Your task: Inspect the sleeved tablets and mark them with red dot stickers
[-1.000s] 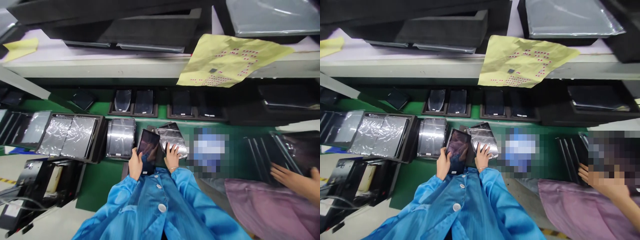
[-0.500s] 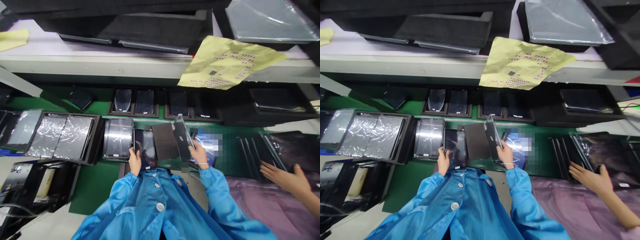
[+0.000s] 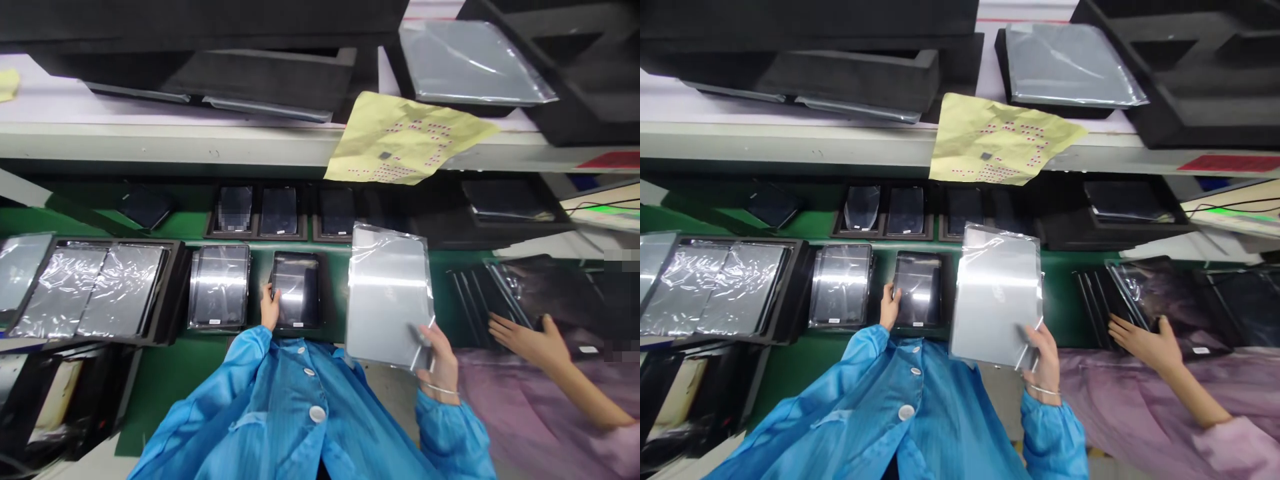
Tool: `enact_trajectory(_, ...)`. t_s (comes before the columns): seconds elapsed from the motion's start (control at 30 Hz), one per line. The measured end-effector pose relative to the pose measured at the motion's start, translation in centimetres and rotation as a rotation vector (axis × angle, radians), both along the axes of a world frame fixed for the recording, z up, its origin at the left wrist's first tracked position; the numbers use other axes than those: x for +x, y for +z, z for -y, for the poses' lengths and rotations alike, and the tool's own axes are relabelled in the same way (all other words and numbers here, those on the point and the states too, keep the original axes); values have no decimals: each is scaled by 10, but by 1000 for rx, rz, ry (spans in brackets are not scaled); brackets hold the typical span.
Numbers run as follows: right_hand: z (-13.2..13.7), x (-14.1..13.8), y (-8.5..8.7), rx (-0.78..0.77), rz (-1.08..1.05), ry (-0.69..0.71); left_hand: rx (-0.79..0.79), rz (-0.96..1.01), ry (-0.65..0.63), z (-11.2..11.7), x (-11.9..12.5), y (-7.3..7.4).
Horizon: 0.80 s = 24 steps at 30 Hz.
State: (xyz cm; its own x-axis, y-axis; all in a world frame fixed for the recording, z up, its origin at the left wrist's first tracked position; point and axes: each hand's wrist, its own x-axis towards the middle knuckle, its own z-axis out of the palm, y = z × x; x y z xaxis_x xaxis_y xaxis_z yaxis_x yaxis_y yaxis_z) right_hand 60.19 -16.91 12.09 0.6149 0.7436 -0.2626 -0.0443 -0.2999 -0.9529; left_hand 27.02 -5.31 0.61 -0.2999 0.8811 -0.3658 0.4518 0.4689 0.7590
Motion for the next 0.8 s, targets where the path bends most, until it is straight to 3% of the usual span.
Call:
enact_trajectory(0.1,0,-22,11,24,-135,-26,7,5,-22,-12,15,12)
enact_trajectory(0.17,2,-36,15,58,-231,-25,36,-3,-25,-16,20,36)
enact_trajectory(0.23,5,-46,13,86,-294,-10,94,18,-51,-16,24,73)
enact_trajectory(0.3,9,-53,8,96,-306,29,173,154,-134,-12,29,120)
enact_trajectory(0.4,14,-58,-4,106,-295,105,309,701,-326,-2,40,190)
enact_trajectory(0.5,18,-61,-7,157,-286,163,408,801,-418,8,49,236)
enact_trajectory(0.6,21,-63,3,161,-301,238,425,791,-423,13,50,256)
enact_trajectory(0.73,23,-67,18,114,-269,277,416,784,-374,17,46,264)
enact_trajectory(0.8,24,-68,21,166,-224,298,415,784,-379,18,45,267)
